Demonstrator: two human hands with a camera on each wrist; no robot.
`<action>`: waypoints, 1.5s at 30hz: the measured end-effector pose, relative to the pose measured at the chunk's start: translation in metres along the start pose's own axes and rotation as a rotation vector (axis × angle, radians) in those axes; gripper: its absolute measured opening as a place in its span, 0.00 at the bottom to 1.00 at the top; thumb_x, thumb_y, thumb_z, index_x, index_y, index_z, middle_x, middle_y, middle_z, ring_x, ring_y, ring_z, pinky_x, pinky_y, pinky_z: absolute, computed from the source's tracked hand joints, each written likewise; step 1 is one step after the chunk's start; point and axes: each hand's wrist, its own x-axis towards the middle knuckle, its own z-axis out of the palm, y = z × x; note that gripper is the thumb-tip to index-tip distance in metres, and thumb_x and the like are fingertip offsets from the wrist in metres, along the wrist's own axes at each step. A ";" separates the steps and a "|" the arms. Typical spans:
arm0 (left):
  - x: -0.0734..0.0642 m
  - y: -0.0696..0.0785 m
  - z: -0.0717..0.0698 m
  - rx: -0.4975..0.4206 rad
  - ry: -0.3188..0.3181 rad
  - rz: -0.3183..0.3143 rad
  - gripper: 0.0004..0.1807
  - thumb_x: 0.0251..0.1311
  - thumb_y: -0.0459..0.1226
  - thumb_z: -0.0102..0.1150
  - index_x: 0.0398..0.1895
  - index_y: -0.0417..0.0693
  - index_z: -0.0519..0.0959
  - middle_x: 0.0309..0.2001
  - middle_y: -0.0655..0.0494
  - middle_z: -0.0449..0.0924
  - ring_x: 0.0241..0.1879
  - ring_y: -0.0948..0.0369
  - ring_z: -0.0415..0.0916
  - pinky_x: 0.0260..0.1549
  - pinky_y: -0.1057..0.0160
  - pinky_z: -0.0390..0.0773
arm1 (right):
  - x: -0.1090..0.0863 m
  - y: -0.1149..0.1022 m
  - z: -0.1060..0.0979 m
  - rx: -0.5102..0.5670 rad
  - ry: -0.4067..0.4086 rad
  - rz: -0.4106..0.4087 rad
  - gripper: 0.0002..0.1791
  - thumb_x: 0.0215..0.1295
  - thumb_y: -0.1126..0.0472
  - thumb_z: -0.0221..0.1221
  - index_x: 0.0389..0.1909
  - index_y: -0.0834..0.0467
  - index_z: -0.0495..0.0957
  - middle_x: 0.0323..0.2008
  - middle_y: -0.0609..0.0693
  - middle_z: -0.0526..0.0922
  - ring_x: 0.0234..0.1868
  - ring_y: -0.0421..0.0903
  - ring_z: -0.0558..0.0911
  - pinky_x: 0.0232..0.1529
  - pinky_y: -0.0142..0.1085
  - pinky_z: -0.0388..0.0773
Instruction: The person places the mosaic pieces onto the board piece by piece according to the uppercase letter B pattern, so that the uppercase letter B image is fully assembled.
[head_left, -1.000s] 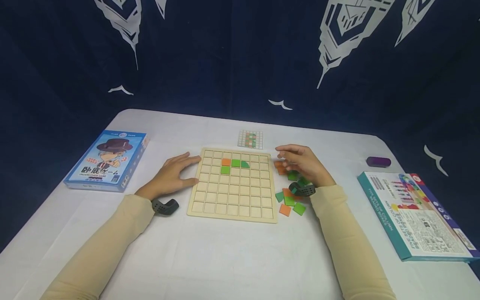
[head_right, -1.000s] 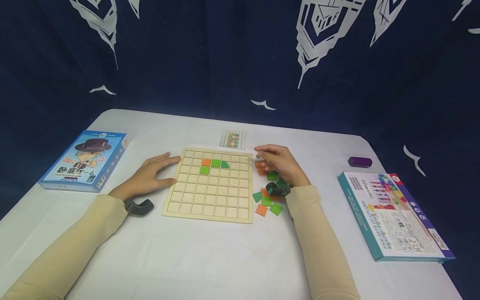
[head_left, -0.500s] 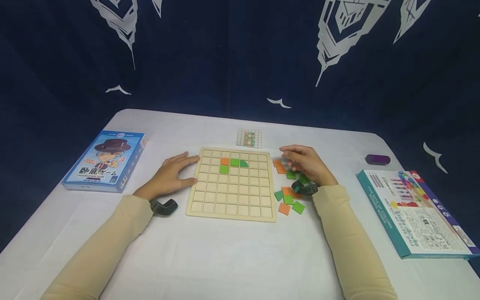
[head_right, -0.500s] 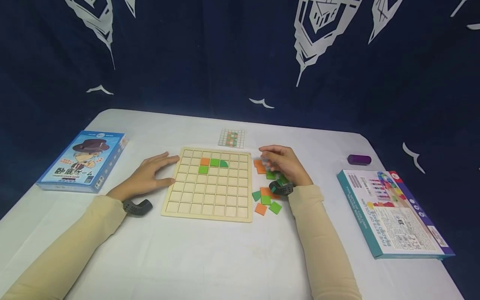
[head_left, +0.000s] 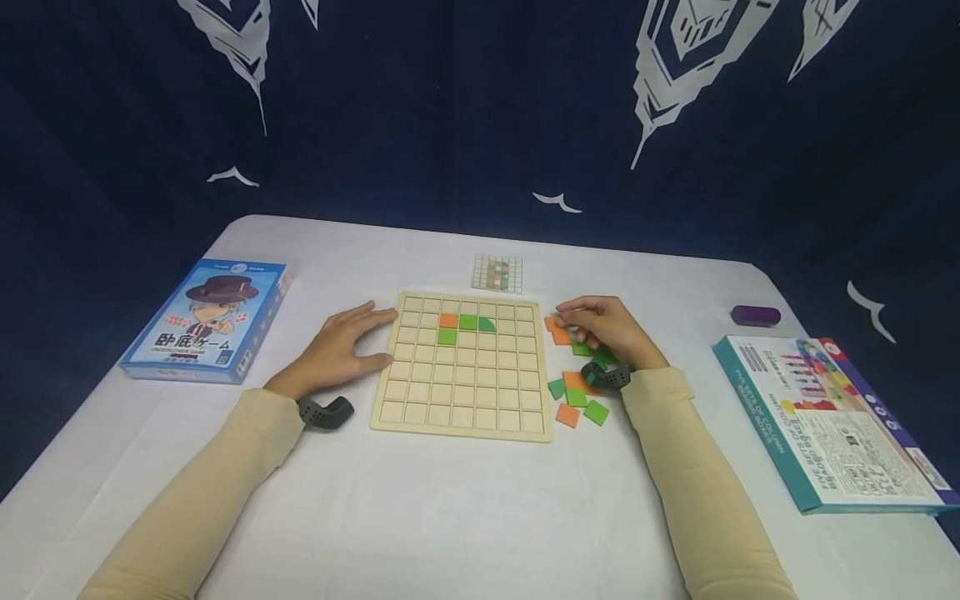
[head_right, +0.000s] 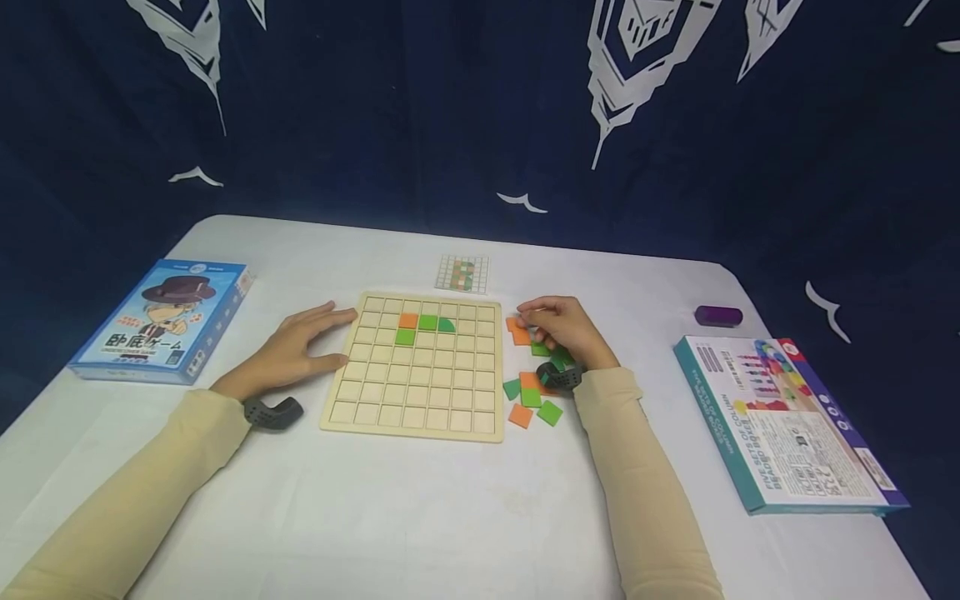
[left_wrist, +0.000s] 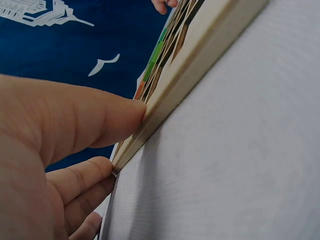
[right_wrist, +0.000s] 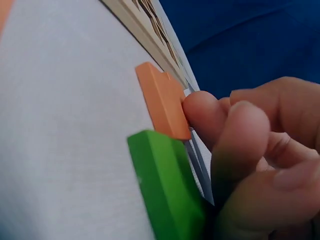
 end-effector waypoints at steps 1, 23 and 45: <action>0.000 0.000 0.000 -0.002 0.001 0.002 0.42 0.66 0.45 0.67 0.82 0.43 0.68 0.82 0.41 0.63 0.85 0.41 0.48 0.83 0.36 0.42 | 0.000 0.000 0.000 -0.004 -0.002 0.003 0.21 0.80 0.62 0.61 0.65 0.72 0.79 0.34 0.42 0.89 0.25 0.35 0.75 0.22 0.26 0.71; 0.000 -0.001 -0.001 0.000 -0.001 -0.002 0.42 0.66 0.45 0.67 0.82 0.43 0.68 0.82 0.41 0.63 0.85 0.41 0.48 0.83 0.36 0.42 | 0.004 -0.002 0.005 -0.134 0.078 0.042 0.20 0.75 0.69 0.60 0.64 0.70 0.81 0.31 0.47 0.81 0.20 0.37 0.70 0.22 0.27 0.71; 0.000 0.000 -0.001 -0.006 -0.006 -0.004 0.41 0.67 0.45 0.67 0.82 0.43 0.68 0.82 0.42 0.63 0.85 0.41 0.48 0.83 0.35 0.42 | 0.003 -0.007 0.007 -0.292 0.072 0.053 0.20 0.72 0.66 0.66 0.61 0.69 0.83 0.32 0.49 0.80 0.19 0.38 0.71 0.21 0.28 0.71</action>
